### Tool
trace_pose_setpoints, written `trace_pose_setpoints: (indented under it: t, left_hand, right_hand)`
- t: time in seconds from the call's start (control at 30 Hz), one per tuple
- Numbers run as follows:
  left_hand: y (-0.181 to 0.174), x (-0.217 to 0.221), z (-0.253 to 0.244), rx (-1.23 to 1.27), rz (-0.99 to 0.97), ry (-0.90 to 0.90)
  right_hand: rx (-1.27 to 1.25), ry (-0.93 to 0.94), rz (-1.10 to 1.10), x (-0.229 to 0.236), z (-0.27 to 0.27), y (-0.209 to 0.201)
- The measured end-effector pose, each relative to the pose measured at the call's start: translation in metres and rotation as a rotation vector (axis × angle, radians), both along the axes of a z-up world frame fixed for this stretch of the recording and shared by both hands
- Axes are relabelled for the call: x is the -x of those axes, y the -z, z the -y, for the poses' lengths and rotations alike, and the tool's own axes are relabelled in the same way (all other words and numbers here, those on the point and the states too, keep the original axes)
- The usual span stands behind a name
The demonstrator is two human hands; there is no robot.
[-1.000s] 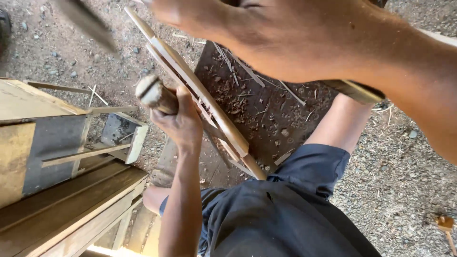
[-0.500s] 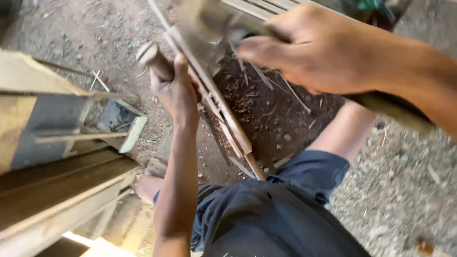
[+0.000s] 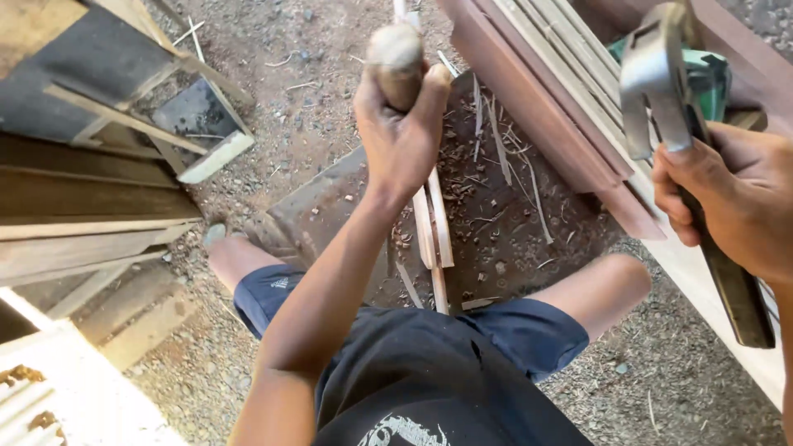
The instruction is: Using a hammer and a chisel-like tool to shape and clean a wooden furniture frame part.
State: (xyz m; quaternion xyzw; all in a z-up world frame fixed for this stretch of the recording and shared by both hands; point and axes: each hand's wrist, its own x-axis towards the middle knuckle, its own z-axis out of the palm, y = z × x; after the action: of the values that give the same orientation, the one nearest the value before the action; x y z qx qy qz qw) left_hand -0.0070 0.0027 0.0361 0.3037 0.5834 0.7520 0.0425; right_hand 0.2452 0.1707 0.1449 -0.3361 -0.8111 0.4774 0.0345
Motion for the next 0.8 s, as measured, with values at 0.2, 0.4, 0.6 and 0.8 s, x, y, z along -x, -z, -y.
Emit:
trace_pose_setpoints:
  t: [0.2,0.4,0.6,0.8]
  left_hand:
    - [0.016,-0.015,0.003,-0.01,0.193,0.043]
    - [0.03,-0.011,0.001,-0.045,0.217,0.046]
    - [0.034,-0.01,0.008,-0.048,0.253,0.033]
    - [0.03,-0.012,0.018,-0.04,0.328,0.044]
  right_hand:
    - [0.024,0.033,-0.004,0.002,0.007,0.0]
    - [-0.015,-0.057,0.021,0.009,0.01,0.0]
    - [0.067,-0.127,0.014,0.008,0.003,0.01]
    - [0.062,-0.168,0.022,0.012,0.004,0.014]
